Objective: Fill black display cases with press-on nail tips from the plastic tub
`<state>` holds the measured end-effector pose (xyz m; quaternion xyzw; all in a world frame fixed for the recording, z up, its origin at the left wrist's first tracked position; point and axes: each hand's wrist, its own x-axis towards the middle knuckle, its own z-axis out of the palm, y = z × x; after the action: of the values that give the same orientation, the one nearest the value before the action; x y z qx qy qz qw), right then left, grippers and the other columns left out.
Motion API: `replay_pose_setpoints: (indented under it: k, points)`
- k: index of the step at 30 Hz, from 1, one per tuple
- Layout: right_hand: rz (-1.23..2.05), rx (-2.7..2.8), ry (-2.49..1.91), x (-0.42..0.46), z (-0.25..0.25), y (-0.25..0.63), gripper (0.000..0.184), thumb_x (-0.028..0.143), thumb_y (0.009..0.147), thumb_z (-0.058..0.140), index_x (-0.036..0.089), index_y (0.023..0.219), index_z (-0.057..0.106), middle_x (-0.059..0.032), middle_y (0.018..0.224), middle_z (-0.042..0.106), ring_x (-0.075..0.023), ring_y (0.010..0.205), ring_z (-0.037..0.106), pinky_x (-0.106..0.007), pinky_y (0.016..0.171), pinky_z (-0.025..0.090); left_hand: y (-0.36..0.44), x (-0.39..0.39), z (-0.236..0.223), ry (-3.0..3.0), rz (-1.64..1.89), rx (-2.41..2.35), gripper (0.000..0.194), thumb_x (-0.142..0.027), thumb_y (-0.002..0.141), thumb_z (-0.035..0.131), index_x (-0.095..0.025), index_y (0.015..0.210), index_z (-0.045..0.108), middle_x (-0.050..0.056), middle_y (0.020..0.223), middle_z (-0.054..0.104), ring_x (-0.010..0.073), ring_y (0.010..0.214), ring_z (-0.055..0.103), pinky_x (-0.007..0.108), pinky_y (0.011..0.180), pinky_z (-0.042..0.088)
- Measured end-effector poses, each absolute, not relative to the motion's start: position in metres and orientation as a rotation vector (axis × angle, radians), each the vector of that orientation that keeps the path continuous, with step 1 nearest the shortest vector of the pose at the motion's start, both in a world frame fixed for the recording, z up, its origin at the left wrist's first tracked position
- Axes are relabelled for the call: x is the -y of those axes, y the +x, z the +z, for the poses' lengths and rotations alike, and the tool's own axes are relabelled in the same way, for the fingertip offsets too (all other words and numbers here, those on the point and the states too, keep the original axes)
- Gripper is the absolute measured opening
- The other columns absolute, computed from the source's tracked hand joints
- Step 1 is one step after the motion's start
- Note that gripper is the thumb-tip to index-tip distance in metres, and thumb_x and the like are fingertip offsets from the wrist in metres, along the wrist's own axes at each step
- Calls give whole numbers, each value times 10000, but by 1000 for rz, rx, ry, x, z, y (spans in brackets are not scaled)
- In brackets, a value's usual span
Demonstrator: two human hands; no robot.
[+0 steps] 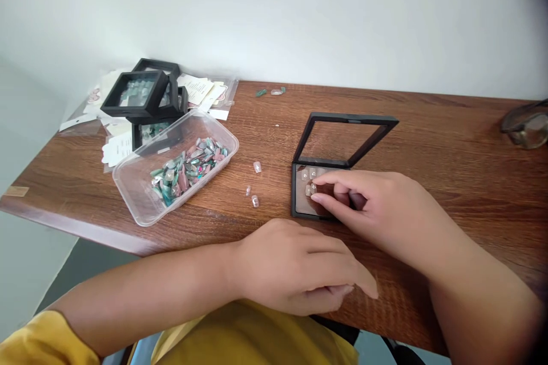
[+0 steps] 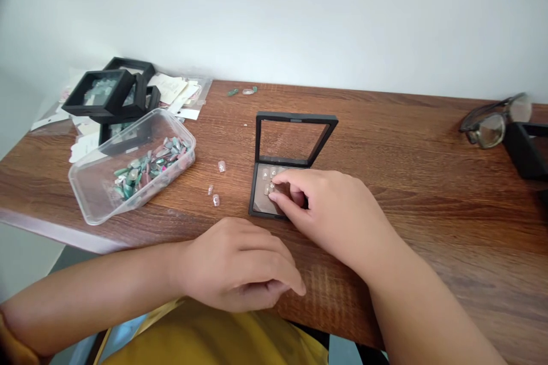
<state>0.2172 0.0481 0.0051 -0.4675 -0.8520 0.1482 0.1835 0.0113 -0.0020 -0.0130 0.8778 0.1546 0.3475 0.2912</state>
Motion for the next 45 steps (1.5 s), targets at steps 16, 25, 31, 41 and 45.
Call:
replay_pose_setpoints:
  k: [16,25,31,41,45]
  points:
    - [528,2294,-1266,-44,17,216,134,372,942,701,291,1000,790,44,706,700,-132,507,570,-263,485,418,6,2,-15,2525,763,-406,188,-172,1006,550,-193,1092,715,-22,1058,784,137,928,707,270,804,550]
    - [495,1922,-1196,-57,9,225,183,286,871,649,247,891,826,6,628,643,-110,488,495,-274,486,374,3,1,-11,2515,678,-594,188,-163,968,546,-223,985,724,-26,1060,792,139,947,698,259,905,493]
    - [430,1660,-1198,-63,-1,236,119,257,807,707,198,829,808,-19,682,679,-149,561,515,-295,551,407,1,5,-14,2567,654,-728,159,-170,961,579,-213,1007,725,12,1043,771,161,998,708,275,919,511]
    - [903,1241,-811,10,16,252,494,616,1022,578,159,844,637,63,595,470,-92,477,435,-219,479,410,-8,13,-14,2695,721,-968,258,-363,1015,646,-164,1175,679,94,1227,690,229,1109,674,460,984,580]
    - [1001,1174,-635,43,60,276,331,522,804,694,195,778,742,12,521,450,-134,497,420,-251,474,390,-10,16,-15,2728,718,-978,287,-374,1009,656,-159,1198,671,94,1217,690,223,1073,685,447,949,596]
